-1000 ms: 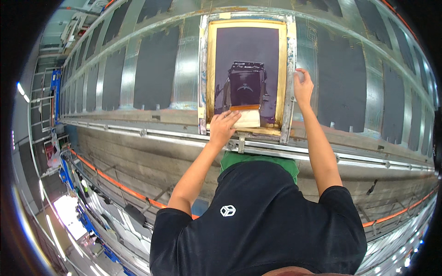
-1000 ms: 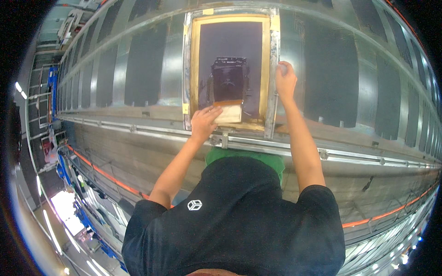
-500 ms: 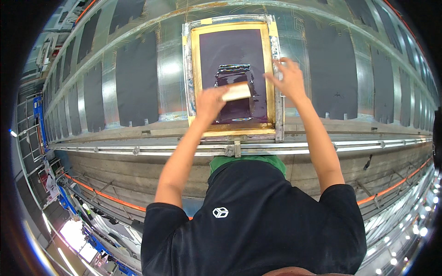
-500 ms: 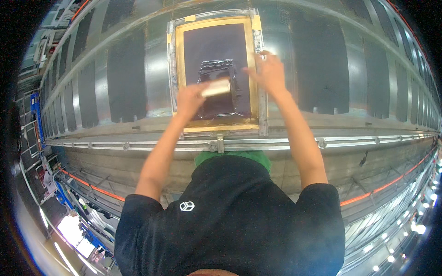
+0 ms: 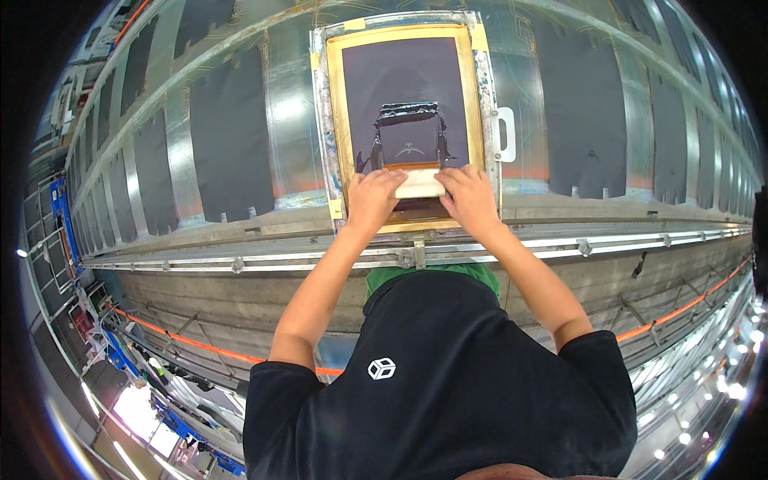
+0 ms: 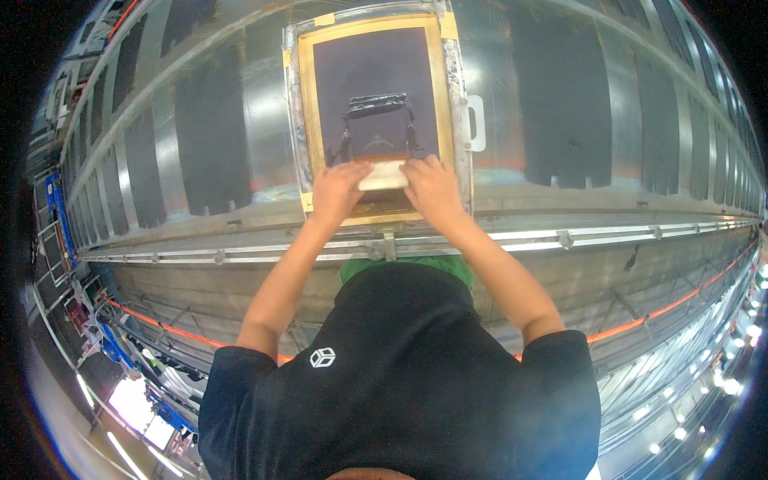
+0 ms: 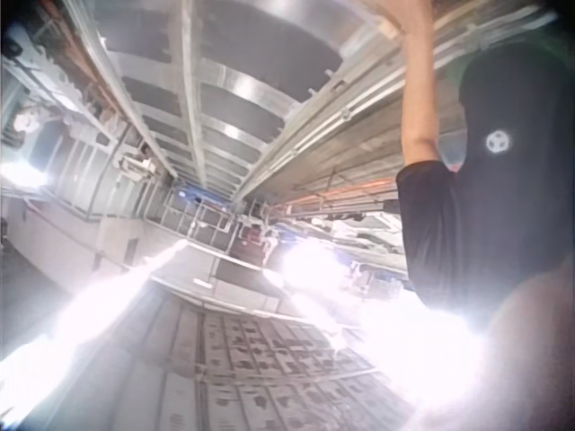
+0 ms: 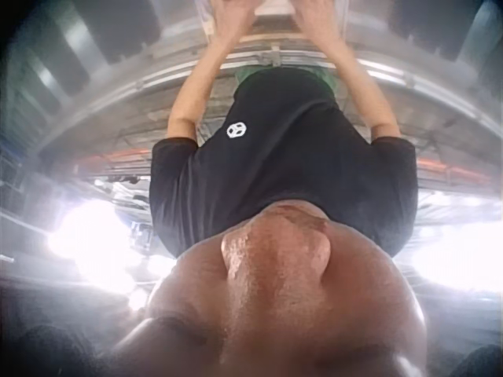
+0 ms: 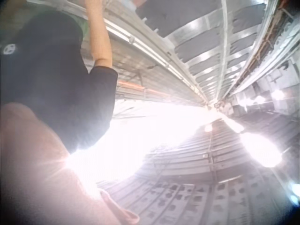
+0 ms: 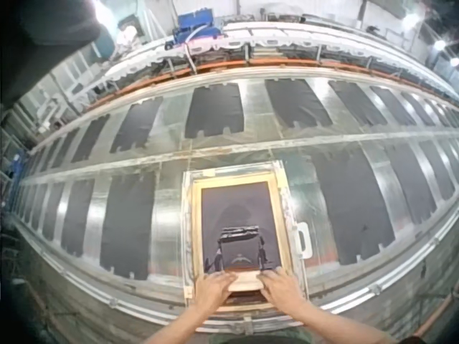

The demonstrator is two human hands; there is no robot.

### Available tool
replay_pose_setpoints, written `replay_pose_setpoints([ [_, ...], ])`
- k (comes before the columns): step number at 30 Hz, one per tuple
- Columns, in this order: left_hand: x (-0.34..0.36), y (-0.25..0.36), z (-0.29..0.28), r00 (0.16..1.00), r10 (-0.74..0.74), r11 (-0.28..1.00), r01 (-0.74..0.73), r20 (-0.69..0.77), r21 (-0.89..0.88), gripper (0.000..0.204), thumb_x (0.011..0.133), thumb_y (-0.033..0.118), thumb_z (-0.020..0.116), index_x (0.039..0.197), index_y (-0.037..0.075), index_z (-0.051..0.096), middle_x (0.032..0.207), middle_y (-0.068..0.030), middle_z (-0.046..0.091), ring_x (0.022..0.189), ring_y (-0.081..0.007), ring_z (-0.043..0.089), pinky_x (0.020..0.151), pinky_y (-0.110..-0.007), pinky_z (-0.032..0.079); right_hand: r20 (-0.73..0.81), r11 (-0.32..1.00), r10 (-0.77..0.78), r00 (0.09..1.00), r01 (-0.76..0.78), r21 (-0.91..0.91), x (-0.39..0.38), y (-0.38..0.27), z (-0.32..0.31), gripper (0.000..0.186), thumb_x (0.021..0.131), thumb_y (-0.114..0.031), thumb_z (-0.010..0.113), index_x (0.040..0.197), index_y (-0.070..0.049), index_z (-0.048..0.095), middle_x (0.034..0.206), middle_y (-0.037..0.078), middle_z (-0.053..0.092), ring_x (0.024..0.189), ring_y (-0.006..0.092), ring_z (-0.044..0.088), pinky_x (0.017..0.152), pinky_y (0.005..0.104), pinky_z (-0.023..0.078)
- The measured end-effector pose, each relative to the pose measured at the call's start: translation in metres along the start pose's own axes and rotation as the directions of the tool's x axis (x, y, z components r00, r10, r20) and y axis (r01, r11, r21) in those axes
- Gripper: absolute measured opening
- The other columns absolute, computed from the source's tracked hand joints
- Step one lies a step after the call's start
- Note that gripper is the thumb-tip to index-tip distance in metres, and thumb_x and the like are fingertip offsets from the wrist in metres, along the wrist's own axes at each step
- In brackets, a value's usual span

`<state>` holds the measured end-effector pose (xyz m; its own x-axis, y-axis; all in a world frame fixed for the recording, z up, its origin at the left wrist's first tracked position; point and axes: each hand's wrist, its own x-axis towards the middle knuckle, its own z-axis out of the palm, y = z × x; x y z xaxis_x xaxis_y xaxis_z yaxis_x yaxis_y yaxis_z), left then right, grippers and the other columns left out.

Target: The person uses a squeegee to spread purple ink across a screen printing frame mounted on a metal stand. They repeatedly pull the ink across the mesh in a consistent motion, ensuring even coverage of the design area. The person briefly lifts the frame to inspect the ink distribution before resuming the spreading process.

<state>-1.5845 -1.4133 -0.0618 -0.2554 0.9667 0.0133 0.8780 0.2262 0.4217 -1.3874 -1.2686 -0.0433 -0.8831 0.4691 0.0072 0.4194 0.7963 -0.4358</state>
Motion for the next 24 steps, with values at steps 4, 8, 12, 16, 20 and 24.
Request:
replay_pose_setpoints([
  [4,0.061,-0.028,-0.009,0.988,0.025,1.0,-0.023,-0.151,0.015,0.034,0.077,0.016,0.077,0.111,0.022,0.077,0.113,0.002,0.076,0.104,-0.0194,0.069,0.083,-0.043,0.046,-0.205,0.998,-0.061,0.977,0.059,-0.017,0.064,0.021,-0.009,0.04,0.077,-0.014,0.077,0.117,-0.012,0.071,0.119,0.002,0.068,0.108,0.0267,0.059,0.092,0.042,0.046],
  [8,0.095,-0.027,-0.022,0.996,-0.064,0.994,0.059,-0.061,-0.089,0.036,0.076,0.013,0.076,0.112,0.017,0.078,0.112,-0.0046,0.076,0.101,-0.027,0.071,0.087,-0.041,0.053,-0.152,0.999,-0.041,0.987,0.039,-0.015,0.092,0.035,-0.006,0.039,0.077,-0.014,0.077,0.115,-0.01,0.071,0.118,0.003,0.068,0.108,0.0277,0.059,0.091,0.042,0.047],
  [12,0.04,-0.007,-0.008,0.998,-0.059,0.997,0.058,-0.005,-0.052,0.042,0.069,0.006,0.078,0.11,0.017,0.079,0.11,-0.0044,0.077,0.101,-0.0262,0.071,0.091,-0.042,0.055,-0.091,0.998,-0.012,0.996,0.017,0.053,0.034,0.018,0.01,0.04,0.075,-0.014,0.078,0.115,-0.01,0.071,0.118,0.003,0.068,0.107,0.0266,0.059,0.09,0.0404,0.047],
  [16,-0.003,-0.005,0.008,0.999,-0.044,0.995,0.044,0.008,-0.085,0.047,0.068,0.006,0.08,0.113,0.019,0.076,0.118,0.002,0.075,0.11,-0.0213,0.068,0.089,-0.04,0.049,-0.065,0.999,-0.011,0.998,0.014,0.05,0.001,-0.001,0.008,0.043,0.074,-0.013,0.079,0.115,-0.01,0.071,0.118,0.002,0.068,0.106,0.0257,0.059,0.091,0.0413,0.046],
  [20,0.049,-0.025,-0.006,0.995,-0.083,0.995,0.079,-0.061,-0.057,0.043,0.073,0.01,0.08,0.115,0.02,0.076,0.118,0.0027,0.075,0.11,-0.0207,0.068,0.086,-0.04,0.047,-0.164,0.999,-0.037,0.986,0.04,0.016,0.055,0.018,-0.002,0.042,0.075,-0.012,0.079,0.116,-0.012,0.072,0.119,0.002,0.069,0.109,0.0263,0.059,0.093,0.0425,0.045],
  [24,0.131,-0.043,-0.028,0.986,0.01,0.988,-0.035,-0.167,-0.15,0.027,0.08,0.016,0.074,0.107,0.015,0.08,0.104,-0.0071,0.077,0.096,-0.0301,0.072,0.083,-0.044,0.055,-0.216,1.0,-0.024,0.976,0.022,-0.014,0.123,0.051,-0.011,0.034,0.08,-0.016,0.076,0.114,-0.013,0.074,0.114,0.004,0.071,0.107,0.0273,0.061,0.091,0.0418,0.047],
])
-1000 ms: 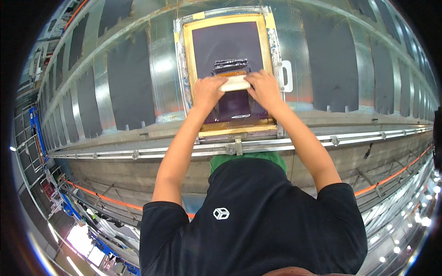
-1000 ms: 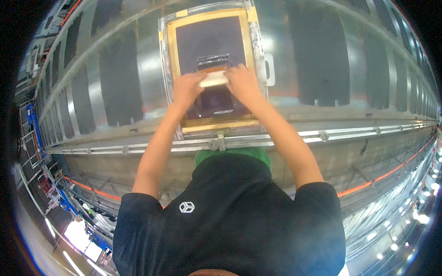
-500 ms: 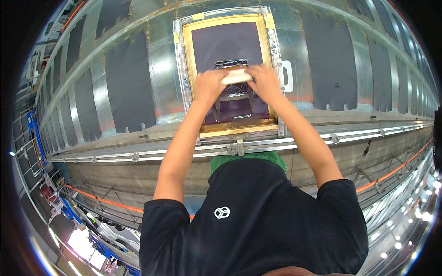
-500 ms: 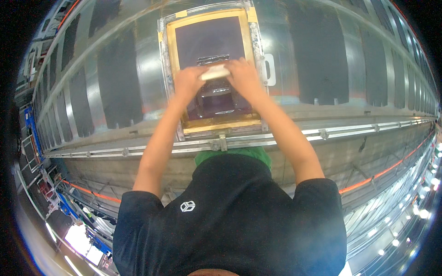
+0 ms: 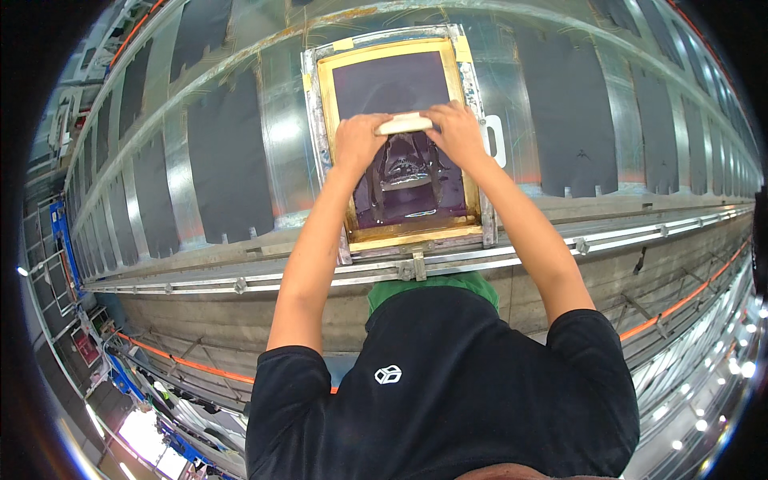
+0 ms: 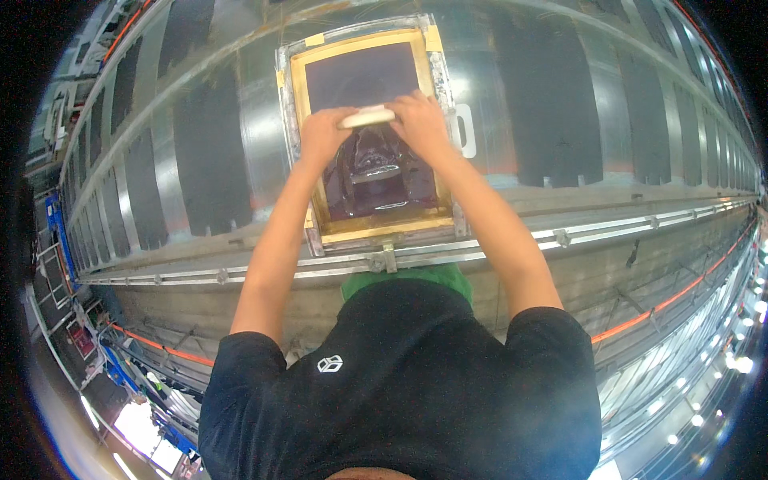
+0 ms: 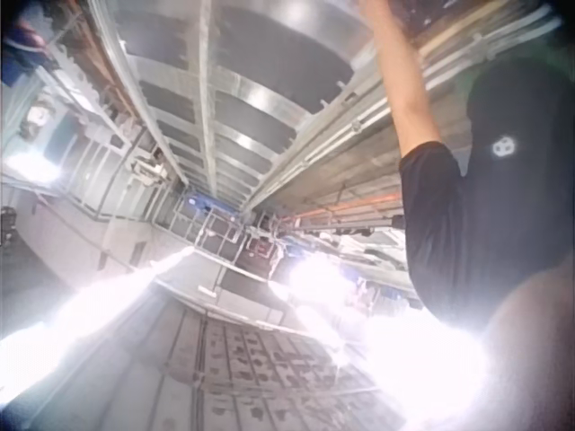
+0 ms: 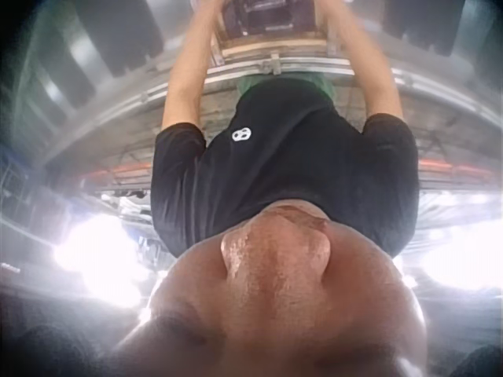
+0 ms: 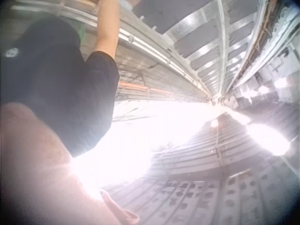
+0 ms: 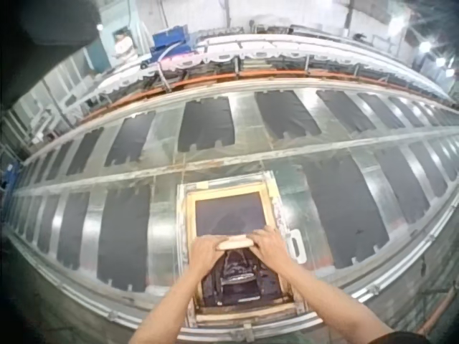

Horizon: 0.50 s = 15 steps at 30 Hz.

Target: The person uses a squeegee to spread purple ink across a screen printing frame mounted on a metal stand. They repeatedly pull the ink across the mesh in a consistent motion, ensuring even coverage of the design area. The person briefly lifts the frame to inspect the ink distribution before resuming the spreading process.

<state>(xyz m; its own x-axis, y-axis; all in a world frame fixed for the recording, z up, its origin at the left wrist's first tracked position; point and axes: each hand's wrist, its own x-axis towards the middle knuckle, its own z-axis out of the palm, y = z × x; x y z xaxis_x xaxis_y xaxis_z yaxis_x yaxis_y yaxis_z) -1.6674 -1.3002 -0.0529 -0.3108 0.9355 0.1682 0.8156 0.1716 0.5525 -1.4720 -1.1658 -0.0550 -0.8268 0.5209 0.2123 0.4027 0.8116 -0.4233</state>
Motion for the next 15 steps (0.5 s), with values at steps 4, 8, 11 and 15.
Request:
replay_pose_setpoints([
  [4,-0.003,0.001,0.005,0.984,-0.107,0.994,0.101,0.143,0.047,0.029,0.079,0.022,0.075,0.107,0.02,0.08,0.103,-0.0078,0.077,0.095,-0.0302,0.072,0.081,-0.045,0.055,0.061,0.998,0.053,0.997,-0.054,0.02,-0.006,0.0,0.005,0.03,0.081,-0.016,0.075,0.111,-0.011,0.075,0.111,0.006,0.072,0.105,0.0287,0.061,0.091,0.0434,0.048],
  [8,-0.075,0.018,0.016,0.98,-0.059,0.988,0.03,0.191,0.154,0.031,0.076,0.017,0.077,0.106,0.02,0.08,0.102,-0.0045,0.077,0.093,-0.0278,0.072,0.082,-0.044,0.055,0.102,0.994,0.042,0.994,-0.052,0.099,-0.085,-0.027,0.01,0.044,0.077,-0.013,0.078,0.119,-0.009,0.069,0.121,0.009,0.069,0.115,0.0334,0.059,0.103,0.0451,0.046],
  [11,-0.14,0.026,0.029,0.983,-0.047,0.99,0.023,0.177,0.139,0.038,0.073,0.014,0.079,0.11,0.022,0.077,0.108,0.0028,0.076,0.105,-0.0184,0.07,0.08,-0.041,0.047,0.206,0.99,0.049,0.977,-0.075,0.12,-0.135,-0.049,0.008,0.048,0.074,-0.016,0.082,0.12,-0.01,0.069,0.124,0.007,0.067,0.118,0.0315,0.057,0.105,0.0451,0.045],
  [15,-0.142,0.036,0.016,0.994,-0.04,0.998,0.035,0.105,0.048,0.042,0.07,0.009,0.08,0.111,0.018,0.078,0.116,0.0006,0.076,0.106,-0.0197,0.07,0.083,-0.039,0.051,0.099,0.913,0.124,0.987,-0.152,0.379,-0.129,-0.013,-0.004,0.049,0.08,-0.027,0.083,0.124,-0.011,0.068,0.119,0.013,0.066,0.11,0.0327,0.059,0.097,0.0456,0.047],
])
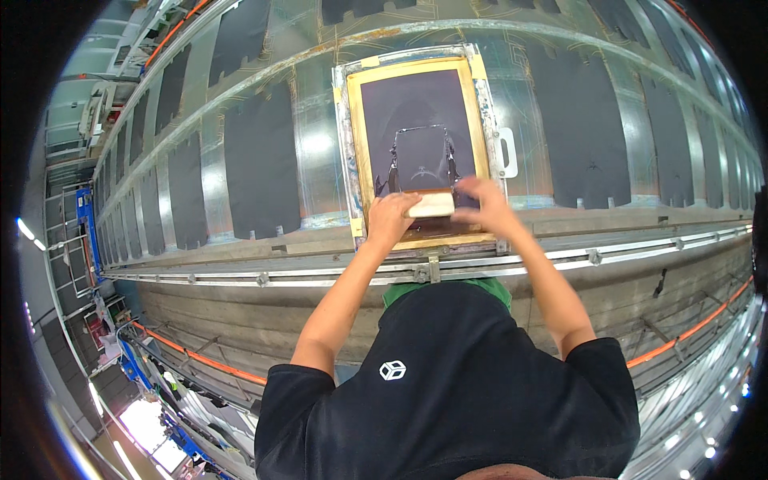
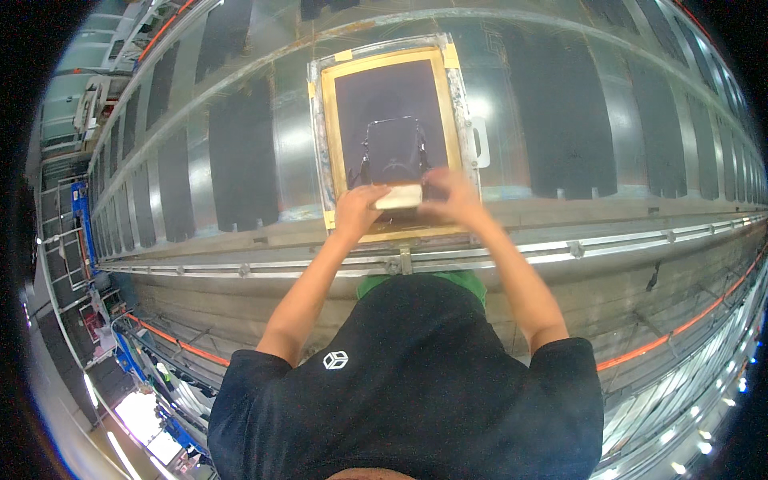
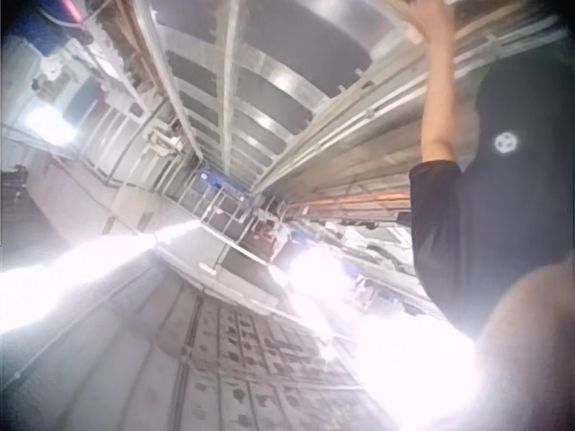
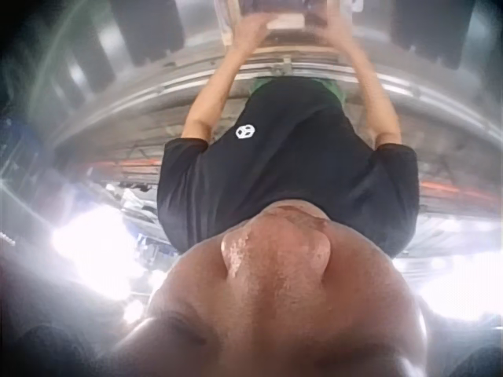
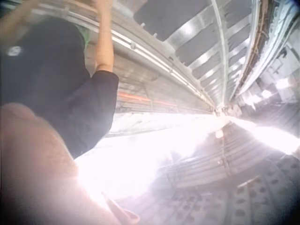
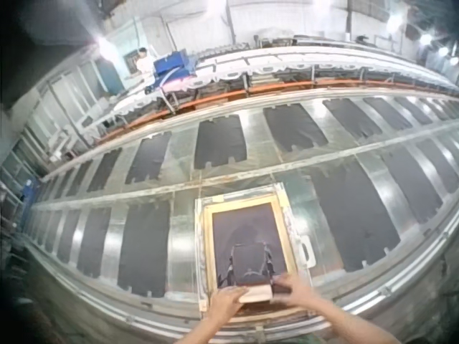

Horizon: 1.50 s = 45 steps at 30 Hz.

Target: The person uses a squeegee to spread purple ink across a screen printing frame mounted on a metal stand. They repeatedly pull the ink across the mesh in a consistent motion, ensuring even coverage of the design area. The person briefly lifts the frame to inspect the ink distribution before resuming the spreading process.

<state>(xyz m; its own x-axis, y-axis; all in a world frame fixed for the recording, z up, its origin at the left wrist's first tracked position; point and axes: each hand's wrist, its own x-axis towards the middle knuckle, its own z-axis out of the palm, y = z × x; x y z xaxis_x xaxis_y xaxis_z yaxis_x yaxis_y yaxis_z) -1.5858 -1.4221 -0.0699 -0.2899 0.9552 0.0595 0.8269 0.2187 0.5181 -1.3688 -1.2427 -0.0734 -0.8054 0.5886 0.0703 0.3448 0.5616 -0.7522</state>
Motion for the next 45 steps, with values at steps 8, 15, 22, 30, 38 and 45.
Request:
replay_pose_setpoints([
  [8,-0.011,0.019,0.024,0.997,0.071,0.993,-0.068,-0.033,0.097,0.055,0.07,0.006,0.078,0.123,0.018,0.072,0.13,0.0014,0.07,0.12,-0.0224,0.062,0.093,-0.039,0.046,-0.378,0.908,0.416,0.827,-0.357,0.218,0.091,0.107,-0.022,0.029,0.096,-0.026,0.07,0.122,-0.012,0.072,0.074,0.004,0.055,0.068,0.0139,0.051,0.065,0.0336,0.045],
  [15,-0.076,0.026,0.005,0.995,0.1,0.995,-0.1,-0.014,-0.008,0.066,0.068,0.002,0.077,0.131,0.02,0.068,0.142,0.0021,0.063,0.133,-0.0224,0.056,0.096,-0.04,0.045,-0.537,0.956,0.294,0.791,-0.249,0.157,0.115,0.062,-0.036,0.022,0.096,-0.025,0.065,0.112,-0.014,0.076,0.075,0.009,0.065,0.068,0.0179,0.055,0.069,0.0346,0.048],
  [22,-0.138,-0.1,-0.077,0.998,-0.06,0.998,0.06,-0.035,-0.002,0.063,0.069,0.003,0.074,0.13,0.018,0.068,0.139,0.0019,0.065,0.132,-0.0236,0.056,0.098,-0.041,0.045,-0.477,0.915,0.383,0.791,-0.256,0.311,0.15,-0.067,0.106,0.02,0.099,-0.025,0.063,0.111,-0.012,0.074,0.07,0.005,0.06,0.065,0.013,0.051,0.065,0.033,0.045],
  [30,-0.212,-0.259,-0.177,0.998,-0.07,0.996,0.07,-0.002,0.053,0.063,0.068,0.004,0.077,0.129,0.017,0.069,0.136,0.0016,0.067,0.126,-0.0232,0.059,0.098,-0.04,0.044,-0.379,0.889,0.444,0.812,-0.344,0.304,0.184,-0.19,0.269,0.024,0.101,-0.028,0.061,0.114,-0.01,0.07,0.062,0.007,0.054,0.059,0.0157,0.05,0.063,0.0363,0.044],
  [38,-0.262,-0.298,-0.201,0.999,-0.015,0.994,0.011,0.032,0.108,0.069,0.065,0.009,0.084,0.132,0.02,0.067,0.138,0.0034,0.066,0.126,-0.0212,0.06,0.098,-0.04,0.042,-0.407,0.886,0.463,0.787,-0.416,0.204,0.194,-0.193,0.307,0.025,0.098,-0.028,0.063,0.114,-0.011,0.071,0.058,0.011,0.053,0.055,0.0216,0.05,0.062,0.0407,0.044],
  [45,-0.196,-0.34,-0.188,0.997,0.071,0.973,-0.062,-0.031,0.222,0.06,0.072,0.012,0.081,0.13,0.022,0.068,0.137,0.0044,0.067,0.123,-0.0197,0.061,0.096,-0.042,0.04,-0.358,0.923,0.196,0.913,-0.296,-0.248,0.191,-0.179,0.293,0.039,0.094,-0.04,0.07,0.122,-0.013,0.071,0.113,0.019,0.067,0.102,0.0329,0.064,0.092,0.0457,0.049],
])
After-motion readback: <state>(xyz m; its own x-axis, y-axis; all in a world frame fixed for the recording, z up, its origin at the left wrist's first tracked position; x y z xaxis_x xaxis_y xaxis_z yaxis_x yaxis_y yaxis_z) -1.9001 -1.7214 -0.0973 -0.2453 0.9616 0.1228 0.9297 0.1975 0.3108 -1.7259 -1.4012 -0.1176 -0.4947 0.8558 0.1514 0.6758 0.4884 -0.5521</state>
